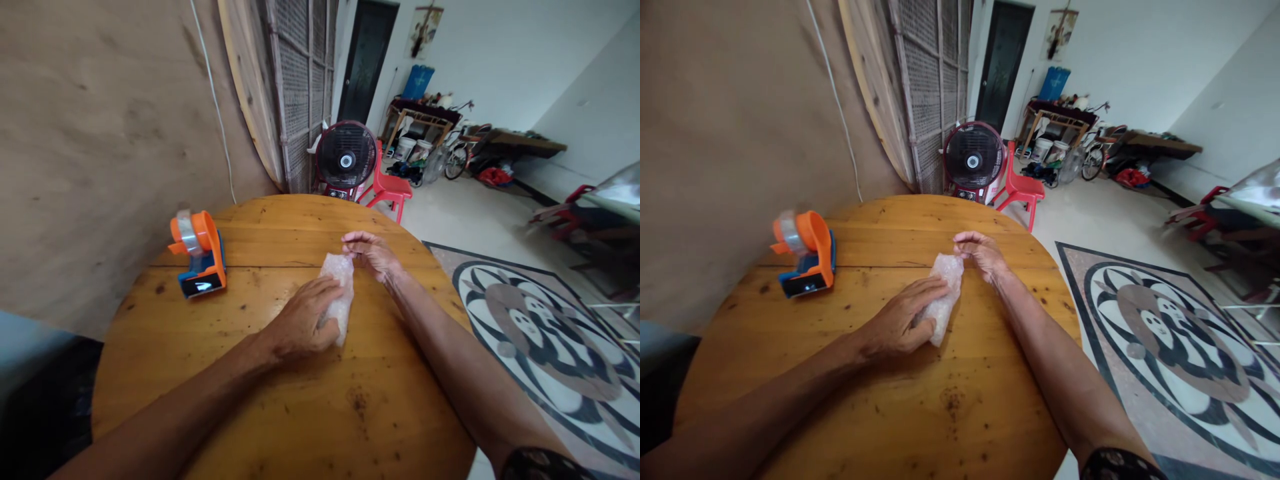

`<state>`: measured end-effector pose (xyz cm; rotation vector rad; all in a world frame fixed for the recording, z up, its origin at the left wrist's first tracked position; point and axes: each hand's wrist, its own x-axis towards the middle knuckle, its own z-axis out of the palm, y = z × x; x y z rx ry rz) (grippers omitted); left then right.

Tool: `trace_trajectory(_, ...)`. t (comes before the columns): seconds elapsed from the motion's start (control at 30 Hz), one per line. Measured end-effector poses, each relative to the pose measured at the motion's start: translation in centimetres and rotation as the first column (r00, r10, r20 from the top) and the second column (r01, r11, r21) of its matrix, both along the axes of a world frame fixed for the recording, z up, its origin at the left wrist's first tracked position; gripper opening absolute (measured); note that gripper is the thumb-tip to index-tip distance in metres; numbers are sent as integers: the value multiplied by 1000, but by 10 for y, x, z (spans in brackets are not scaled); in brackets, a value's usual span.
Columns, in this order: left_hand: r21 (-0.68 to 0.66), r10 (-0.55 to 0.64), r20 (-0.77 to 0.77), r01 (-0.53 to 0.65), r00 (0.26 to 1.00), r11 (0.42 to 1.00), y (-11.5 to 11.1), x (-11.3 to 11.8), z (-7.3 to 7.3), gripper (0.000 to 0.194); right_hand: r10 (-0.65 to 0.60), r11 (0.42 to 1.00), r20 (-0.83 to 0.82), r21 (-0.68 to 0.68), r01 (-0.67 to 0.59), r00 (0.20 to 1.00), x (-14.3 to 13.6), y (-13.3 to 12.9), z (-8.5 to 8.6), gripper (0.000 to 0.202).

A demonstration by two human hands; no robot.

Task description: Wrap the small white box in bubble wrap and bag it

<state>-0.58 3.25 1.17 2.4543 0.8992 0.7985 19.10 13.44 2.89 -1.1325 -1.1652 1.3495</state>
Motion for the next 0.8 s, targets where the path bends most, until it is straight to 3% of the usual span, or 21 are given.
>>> trace_trajectory(0.27, -13, 4, 3, -4, 1000, 1000, 0, 1, 3, 57, 54, 998, -74, -35, -57, 996, 3, -4, 1, 19)
trace_trajectory(0.4, -24, 1, -4, -1, 1000, 1000, 0, 0, 3, 59, 90, 995, -55, -40, -93, 994, 6, -9, 3, 30)
trace_trajectory(0.47, -20, -3, -2, 3, 1000, 1000, 0, 0, 2, 58, 87, 996, 15, -28, -87, 996, 11, -10, 5, 36)
trace_trajectory(0.6, -12, 2, 0, -2, 1000, 1000, 0, -1, 0, 57, 74, 997, 325, -6, -76, 943, 29, -9, 9, 37)
trace_trajectory(0.8, -27, 3, 5, -3, 1000, 1000, 0, -1, 1, 56, 211, 964, 514, 31, -264, 831, 36, -10, 10, 35)
